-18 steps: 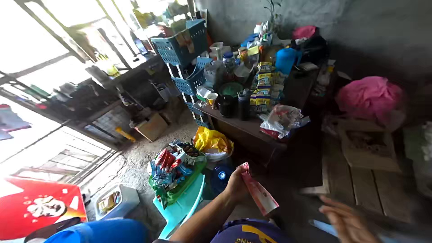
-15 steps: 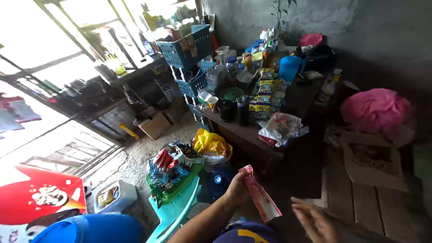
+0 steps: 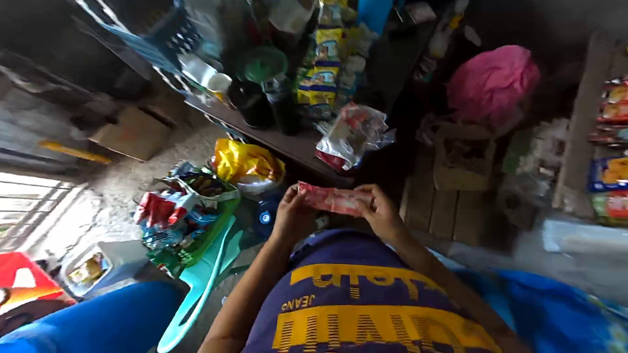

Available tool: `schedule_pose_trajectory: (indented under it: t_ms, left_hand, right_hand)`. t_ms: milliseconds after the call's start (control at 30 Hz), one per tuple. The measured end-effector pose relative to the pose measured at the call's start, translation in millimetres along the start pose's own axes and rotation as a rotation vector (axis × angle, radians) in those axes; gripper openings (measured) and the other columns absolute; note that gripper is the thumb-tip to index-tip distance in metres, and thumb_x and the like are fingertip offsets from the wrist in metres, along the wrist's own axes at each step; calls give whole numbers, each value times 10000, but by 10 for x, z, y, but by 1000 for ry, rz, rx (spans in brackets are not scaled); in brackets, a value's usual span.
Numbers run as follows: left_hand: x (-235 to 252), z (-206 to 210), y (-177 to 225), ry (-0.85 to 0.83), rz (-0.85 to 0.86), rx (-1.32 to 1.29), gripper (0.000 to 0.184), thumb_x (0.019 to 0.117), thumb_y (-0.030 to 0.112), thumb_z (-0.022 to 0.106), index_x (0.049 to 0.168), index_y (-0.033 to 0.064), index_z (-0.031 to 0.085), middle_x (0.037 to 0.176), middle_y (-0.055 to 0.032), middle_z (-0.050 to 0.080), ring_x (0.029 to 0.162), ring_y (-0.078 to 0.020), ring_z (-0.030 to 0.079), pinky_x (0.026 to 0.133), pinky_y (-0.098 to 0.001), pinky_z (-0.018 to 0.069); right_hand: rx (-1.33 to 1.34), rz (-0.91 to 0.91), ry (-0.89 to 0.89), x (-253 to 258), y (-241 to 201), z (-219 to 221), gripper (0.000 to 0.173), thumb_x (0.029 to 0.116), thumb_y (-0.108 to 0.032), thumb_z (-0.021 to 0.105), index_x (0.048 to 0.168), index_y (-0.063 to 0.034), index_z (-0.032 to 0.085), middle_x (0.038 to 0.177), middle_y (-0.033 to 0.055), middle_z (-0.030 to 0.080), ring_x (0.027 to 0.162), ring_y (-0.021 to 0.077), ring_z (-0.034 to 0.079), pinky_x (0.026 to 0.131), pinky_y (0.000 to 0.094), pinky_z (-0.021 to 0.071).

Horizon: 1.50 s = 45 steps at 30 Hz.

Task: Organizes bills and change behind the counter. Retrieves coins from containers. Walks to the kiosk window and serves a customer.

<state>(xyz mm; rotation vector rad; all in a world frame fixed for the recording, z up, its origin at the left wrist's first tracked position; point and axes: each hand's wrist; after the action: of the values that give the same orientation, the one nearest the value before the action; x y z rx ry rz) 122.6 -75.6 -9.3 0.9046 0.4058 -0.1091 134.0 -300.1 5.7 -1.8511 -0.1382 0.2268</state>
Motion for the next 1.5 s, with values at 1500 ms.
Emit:
schedule_pose_trajectory:
  t_ms: [1500]
  left_hand:
    - [1757,1180,-914,251,277,1240,210,995,87,591,1099,-39,723,963,-175,730,825,-254,724,779,-420,603]
  right_hand:
    - [-801,-307,-714,2948,1162,-1044,213,931,-156,724,1038,22,676,1068,221,661,943,413,691,713,583,562]
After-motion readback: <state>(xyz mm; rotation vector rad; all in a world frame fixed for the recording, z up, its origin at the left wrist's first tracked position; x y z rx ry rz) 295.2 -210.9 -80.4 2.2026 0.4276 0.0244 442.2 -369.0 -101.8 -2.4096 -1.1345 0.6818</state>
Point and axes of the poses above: each hand's wrist, its own x-axis towards the middle knuckle, its own z-axis out of the palm, y = z × x
